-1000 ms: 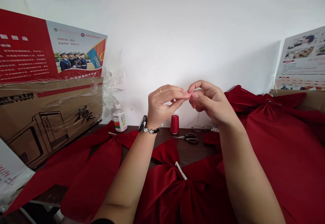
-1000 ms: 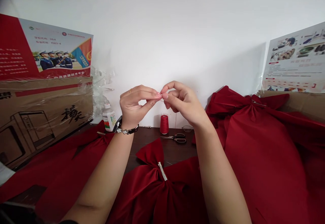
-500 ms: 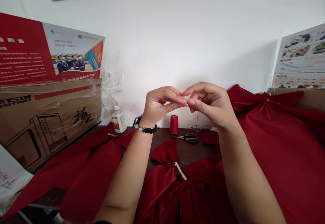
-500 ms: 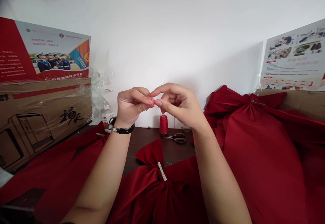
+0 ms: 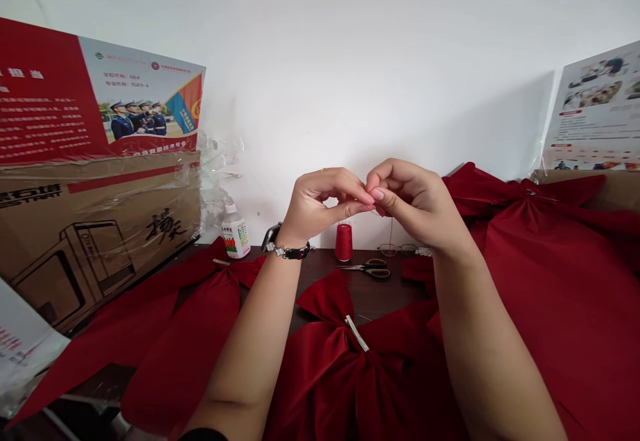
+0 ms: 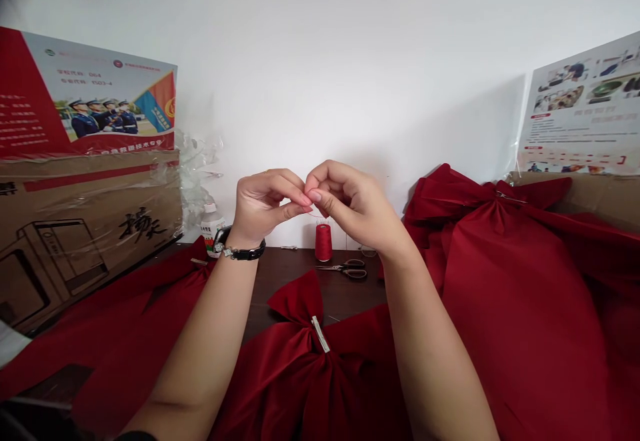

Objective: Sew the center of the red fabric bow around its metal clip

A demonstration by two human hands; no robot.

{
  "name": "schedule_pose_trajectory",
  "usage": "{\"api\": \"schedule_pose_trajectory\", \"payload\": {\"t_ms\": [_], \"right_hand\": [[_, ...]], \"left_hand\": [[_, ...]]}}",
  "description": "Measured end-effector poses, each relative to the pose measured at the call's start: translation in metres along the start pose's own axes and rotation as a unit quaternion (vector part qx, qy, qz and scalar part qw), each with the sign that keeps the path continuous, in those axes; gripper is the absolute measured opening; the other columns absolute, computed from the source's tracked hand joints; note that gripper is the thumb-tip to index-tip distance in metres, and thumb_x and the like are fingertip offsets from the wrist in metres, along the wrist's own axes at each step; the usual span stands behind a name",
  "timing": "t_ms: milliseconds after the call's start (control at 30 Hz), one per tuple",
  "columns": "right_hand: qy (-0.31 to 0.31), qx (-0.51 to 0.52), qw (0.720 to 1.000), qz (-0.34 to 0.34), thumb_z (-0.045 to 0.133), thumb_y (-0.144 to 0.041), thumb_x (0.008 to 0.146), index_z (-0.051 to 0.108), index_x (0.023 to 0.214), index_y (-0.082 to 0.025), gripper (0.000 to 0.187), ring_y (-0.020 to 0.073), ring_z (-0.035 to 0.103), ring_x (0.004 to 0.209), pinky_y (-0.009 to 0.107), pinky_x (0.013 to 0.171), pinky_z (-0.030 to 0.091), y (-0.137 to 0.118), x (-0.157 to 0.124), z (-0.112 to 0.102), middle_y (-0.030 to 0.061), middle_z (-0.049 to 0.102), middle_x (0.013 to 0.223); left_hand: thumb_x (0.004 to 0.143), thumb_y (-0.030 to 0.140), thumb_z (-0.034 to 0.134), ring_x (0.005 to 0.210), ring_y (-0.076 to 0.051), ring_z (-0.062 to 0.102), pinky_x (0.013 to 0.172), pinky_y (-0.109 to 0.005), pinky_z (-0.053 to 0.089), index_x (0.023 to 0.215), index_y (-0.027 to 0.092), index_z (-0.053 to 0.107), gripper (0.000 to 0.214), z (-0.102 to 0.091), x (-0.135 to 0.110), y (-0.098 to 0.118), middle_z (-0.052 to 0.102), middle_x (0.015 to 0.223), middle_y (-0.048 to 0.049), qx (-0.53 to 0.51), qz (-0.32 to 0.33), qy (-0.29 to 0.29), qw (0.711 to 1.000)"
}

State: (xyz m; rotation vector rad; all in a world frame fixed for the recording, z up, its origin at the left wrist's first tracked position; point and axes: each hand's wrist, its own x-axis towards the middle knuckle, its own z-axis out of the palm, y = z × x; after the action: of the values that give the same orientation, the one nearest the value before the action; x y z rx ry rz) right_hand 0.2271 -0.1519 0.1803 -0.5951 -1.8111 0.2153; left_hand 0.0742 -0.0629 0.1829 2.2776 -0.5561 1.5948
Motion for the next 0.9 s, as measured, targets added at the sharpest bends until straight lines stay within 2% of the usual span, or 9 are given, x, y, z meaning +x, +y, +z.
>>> {"api": "schedule_pose_trajectory", "payload": {"t_ms": [100, 233, 433, 500, 600, 667, 733, 833, 900], "right_hand": [[0.002, 0.003, 1.0, 0.011, 0.061, -0.042, 0.087, 0.056, 0.084, -0.018, 0.024, 0.0081, 0.043, 0.055, 0.021, 0.05, 0.035, 0.001, 0.001, 0.002, -0.0019, 0.048, 0.062], [-0.031, 0.028, 0.999, 0.031, 0.055, -0.044, 0.09, 0.051, 0.087, -0.019, 0.025, 0.0081, 0.038, 0.053, 0.022, 0.049, 0.031, 0.003, 0.003, 0.003, -0.0035, 0.045, 0.059], [-0.041, 0.017, 0.998, 0.049, 0.053, -0.046, 0.091, 0.049, 0.09, -0.02, 0.027, 0.0083, 0.035, 0.054, 0.022, 0.052, 0.029, 0.003, 0.004, 0.007, -0.0042, 0.043, 0.061], [-0.046, 0.01, 0.997, 0.058, 0.052, -0.046, 0.091, 0.048, 0.089, -0.02, 0.027, 0.0082, 0.035, 0.054, 0.022, 0.052, 0.028, 0.003, 0.004, 0.007, -0.0041, 0.042, 0.061], [-0.044, -0.015, 0.997, 0.068, 0.05, -0.047, 0.092, 0.047, 0.087, -0.02, 0.028, 0.0084, 0.034, 0.054, 0.023, 0.052, 0.028, 0.003, 0.003, 0.006, -0.004, 0.042, 0.061], [-0.038, -0.03, 0.997, 0.068, 0.049, -0.046, 0.093, 0.046, 0.087, -0.02, 0.027, 0.0085, 0.033, 0.054, 0.023, 0.052, 0.028, 0.003, 0.003, 0.005, -0.0039, 0.042, 0.061], [-0.024, -0.036, 0.997, 0.064, 0.047, -0.044, 0.094, 0.046, 0.087, -0.02, 0.025, 0.0087, 0.034, 0.054, 0.023, 0.053, 0.029, 0.003, 0.003, 0.005, -0.0036, 0.043, 0.062], [0.021, -0.049, 0.998, 0.045, 0.047, -0.04, 0.095, 0.046, 0.086, -0.02, 0.022, 0.0091, 0.037, 0.057, 0.024, 0.054, 0.03, 0.003, 0.003, 0.007, -0.0027, 0.044, 0.063], [0.054, -0.073, 0.996, 0.023, 0.05, -0.038, 0.094, 0.047, 0.085, -0.02, 0.021, 0.0092, 0.038, 0.057, 0.024, 0.053, 0.03, 0.003, 0.004, 0.009, -0.0018, 0.045, 0.065]], "left_hand": [[0.071, 0.024, 0.077, 0.067, -0.008, 0.06, 0.054, -0.018, 0.046, 0.073, 0.019, 0.068, 0.011, 0.0, 0.002, 0.006, 0.067, 0.074, -0.0004, 0.056, 0.014, 0.011, 0.998], [0.073, 0.028, 0.075, 0.069, -0.009, 0.06, 0.053, -0.018, 0.047, 0.073, 0.018, 0.066, 0.014, -0.004, 0.003, 0.014, 0.066, 0.079, -0.0024, 0.108, 0.001, 0.01, 0.994], [0.078, 0.018, 0.067, 0.076, -0.011, 0.064, 0.057, -0.02, 0.05, 0.078, 0.017, 0.062, 0.005, -0.006, -0.001, 0.013, 0.068, 0.082, -0.0038, 0.1, -0.032, 0.017, 0.994], [0.078, 0.014, 0.066, 0.076, -0.012, 0.065, 0.056, -0.02, 0.049, 0.078, 0.016, 0.061, 0.006, -0.007, -0.002, 0.016, 0.069, 0.081, -0.0031, 0.101, -0.033, 0.011, 0.994], [0.076, 0.011, 0.066, 0.066, -0.008, 0.061, 0.05, -0.018, 0.044, 0.076, 0.016, 0.061, 0.007, -0.009, -0.001, 0.025, 0.068, 0.077, -0.0013, 0.132, -0.05, -0.028, 0.99], [0.076, 0.011, 0.067, 0.061, -0.006, 0.057, 0.048, -0.017, 0.042, 0.079, 0.016, 0.062, 0.008, -0.011, 0.001, 0.03, 0.066, 0.077, -0.0006, 0.141, -0.083, -0.039, 0.986], [0.075, 0.014, 0.069, 0.064, -0.007, 0.058, 0.049, -0.016, 0.041, 0.088, 0.018, 0.06, 0.016, -0.011, 0.003, 0.031, 0.066, 0.078, -0.0004, 0.107, -0.125, 0.001, 0.986], [0.072, 0.02, 0.072, 0.063, -0.007, 0.058, 0.044, -0.015, 0.036, 0.093, 0.019, 0.054, 0.028, -0.01, 0.005, 0.023, 0.065, 0.075, 0.0007, -0.016, -0.209, 0.073, 0.975], [0.07, 0.022, 0.073, 0.051, -0.004, 0.05, 0.039, -0.014, 0.03, 0.091, 0.019, 0.051, 0.03, -0.009, 0.006, 0.016, 0.065, 0.071, 0.0021, -0.108, -0.285, 0.091, 0.948]]}}
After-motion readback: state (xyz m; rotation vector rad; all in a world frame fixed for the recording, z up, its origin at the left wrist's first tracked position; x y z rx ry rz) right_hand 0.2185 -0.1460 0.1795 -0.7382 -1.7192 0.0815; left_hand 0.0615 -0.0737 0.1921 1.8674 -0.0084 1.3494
